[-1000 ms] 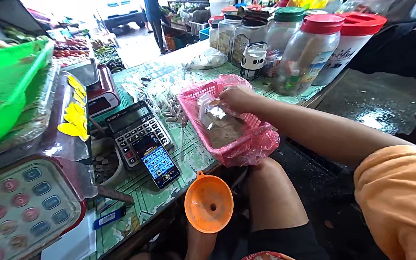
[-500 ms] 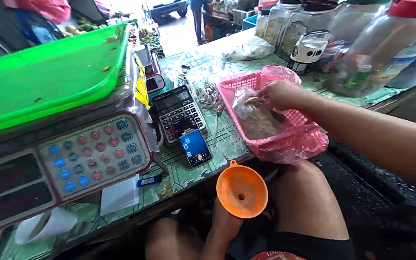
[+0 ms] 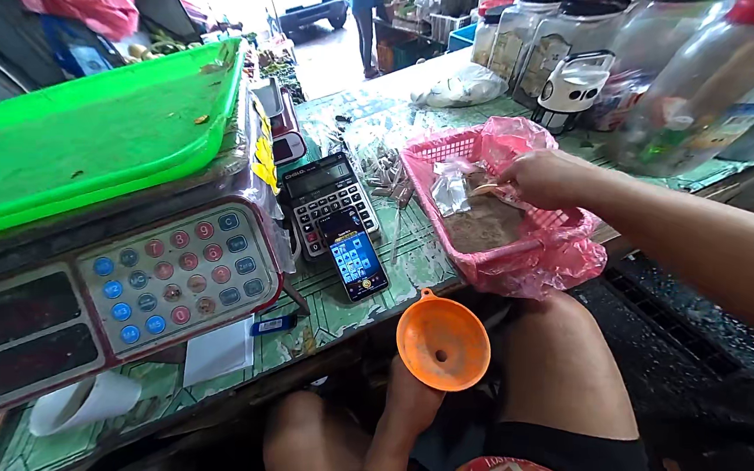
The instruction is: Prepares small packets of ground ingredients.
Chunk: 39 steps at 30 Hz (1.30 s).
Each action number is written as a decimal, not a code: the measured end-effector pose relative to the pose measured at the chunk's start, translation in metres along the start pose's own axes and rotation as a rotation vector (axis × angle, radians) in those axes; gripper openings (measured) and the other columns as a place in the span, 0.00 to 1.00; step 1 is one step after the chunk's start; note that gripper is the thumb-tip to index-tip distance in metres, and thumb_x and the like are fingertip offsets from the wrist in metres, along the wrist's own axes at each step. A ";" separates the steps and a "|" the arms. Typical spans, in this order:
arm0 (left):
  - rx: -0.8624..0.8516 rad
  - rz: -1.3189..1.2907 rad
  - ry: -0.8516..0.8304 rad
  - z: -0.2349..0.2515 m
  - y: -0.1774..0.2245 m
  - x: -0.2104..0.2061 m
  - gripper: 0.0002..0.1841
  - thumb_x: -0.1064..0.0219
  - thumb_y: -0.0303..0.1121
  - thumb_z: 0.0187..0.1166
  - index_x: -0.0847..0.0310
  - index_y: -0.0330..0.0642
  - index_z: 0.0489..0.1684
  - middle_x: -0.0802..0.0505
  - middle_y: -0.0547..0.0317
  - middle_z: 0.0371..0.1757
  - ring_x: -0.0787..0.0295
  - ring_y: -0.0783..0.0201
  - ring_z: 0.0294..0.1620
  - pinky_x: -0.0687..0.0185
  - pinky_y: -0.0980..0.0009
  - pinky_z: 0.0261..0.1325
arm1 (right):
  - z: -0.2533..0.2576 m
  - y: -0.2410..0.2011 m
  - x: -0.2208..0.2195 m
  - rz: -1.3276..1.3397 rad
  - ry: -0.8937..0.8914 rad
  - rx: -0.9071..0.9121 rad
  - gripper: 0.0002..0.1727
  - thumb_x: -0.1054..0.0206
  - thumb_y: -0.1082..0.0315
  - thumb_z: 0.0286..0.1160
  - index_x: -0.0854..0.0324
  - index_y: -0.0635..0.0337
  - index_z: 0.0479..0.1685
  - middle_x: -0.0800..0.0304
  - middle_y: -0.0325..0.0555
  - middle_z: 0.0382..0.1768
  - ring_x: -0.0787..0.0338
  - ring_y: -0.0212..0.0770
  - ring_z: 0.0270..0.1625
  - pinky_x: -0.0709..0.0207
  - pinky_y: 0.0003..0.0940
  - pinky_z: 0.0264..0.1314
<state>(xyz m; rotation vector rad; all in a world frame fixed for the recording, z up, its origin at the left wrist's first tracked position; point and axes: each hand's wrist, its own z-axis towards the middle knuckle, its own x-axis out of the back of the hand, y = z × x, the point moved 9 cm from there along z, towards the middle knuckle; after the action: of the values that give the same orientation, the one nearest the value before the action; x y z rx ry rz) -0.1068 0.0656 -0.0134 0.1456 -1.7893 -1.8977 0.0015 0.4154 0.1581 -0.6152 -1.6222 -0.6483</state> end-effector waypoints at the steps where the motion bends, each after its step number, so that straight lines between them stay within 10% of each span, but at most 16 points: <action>1: -0.003 0.002 -0.002 0.000 -0.001 -0.001 0.33 0.13 0.34 0.52 0.19 0.31 0.60 0.05 0.59 0.50 0.09 0.77 0.55 0.14 0.77 0.66 | -0.001 -0.001 0.003 0.005 -0.006 -0.008 0.12 0.31 0.71 0.74 0.06 0.49 0.50 0.06 0.50 0.50 0.11 0.59 0.61 0.20 0.68 0.60; 9: -0.019 0.003 0.033 -0.004 -0.007 0.003 0.33 0.12 0.36 0.50 0.17 0.33 0.57 0.04 0.61 0.48 0.07 0.76 0.52 0.11 0.76 0.62 | -0.006 -0.017 -0.007 0.000 -0.104 0.061 0.09 0.30 0.68 0.73 0.08 0.53 0.48 0.07 0.53 0.50 0.11 0.60 0.62 0.22 0.69 0.64; 13: 0.347 0.139 -0.154 0.004 0.032 0.003 0.30 0.15 0.30 0.61 0.19 0.29 0.63 0.06 0.57 0.54 0.14 0.80 0.59 0.24 0.80 0.70 | -0.040 -0.011 0.014 -0.111 -0.237 -0.021 0.04 0.28 0.69 0.72 0.09 0.57 0.40 0.08 0.56 0.43 0.10 0.61 0.55 0.20 0.69 0.55; 19: -0.019 -0.023 -0.011 0.001 0.003 -0.001 0.32 0.12 0.34 0.51 0.17 0.30 0.57 0.04 0.59 0.50 0.08 0.77 0.55 0.13 0.76 0.66 | -0.046 -0.008 0.012 -0.196 -0.171 -0.177 0.02 0.27 0.72 0.68 0.11 0.61 0.32 0.09 0.58 0.43 0.10 0.64 0.53 0.18 0.68 0.46; 32: 0.030 -0.073 0.015 0.000 -0.009 -0.004 0.34 0.10 0.37 0.48 0.16 0.34 0.57 0.03 0.62 0.48 0.06 0.73 0.53 0.09 0.71 0.63 | -0.037 -0.009 -0.011 0.112 -0.150 0.099 0.12 0.37 0.69 0.83 0.08 0.53 0.54 0.06 0.52 0.48 0.10 0.56 0.59 0.22 0.63 0.68; 36: 0.231 0.007 -0.035 0.003 0.016 -0.002 0.32 0.11 0.35 0.51 0.16 0.32 0.57 0.04 0.64 0.47 0.10 0.82 0.52 0.16 0.80 0.64 | -0.035 -0.024 -0.017 0.215 -0.142 0.148 0.12 0.36 0.71 0.81 0.08 0.52 0.54 0.05 0.49 0.47 0.08 0.53 0.57 0.20 0.61 0.66; 39: 0.075 -0.056 0.023 -0.002 -0.007 0.000 0.32 0.10 0.36 0.49 0.16 0.36 0.57 0.03 0.63 0.47 0.07 0.75 0.53 0.10 0.73 0.64 | -0.040 -0.029 -0.014 0.233 -0.145 0.221 0.13 0.37 0.72 0.82 0.07 0.50 0.52 0.05 0.46 0.44 0.08 0.50 0.52 0.18 0.60 0.62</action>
<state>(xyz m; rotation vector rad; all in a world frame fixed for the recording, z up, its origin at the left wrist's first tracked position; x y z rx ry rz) -0.1082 0.0640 -0.0198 0.2453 -1.8603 -1.8596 0.0105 0.3664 0.1467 -0.6868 -1.6965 -0.2541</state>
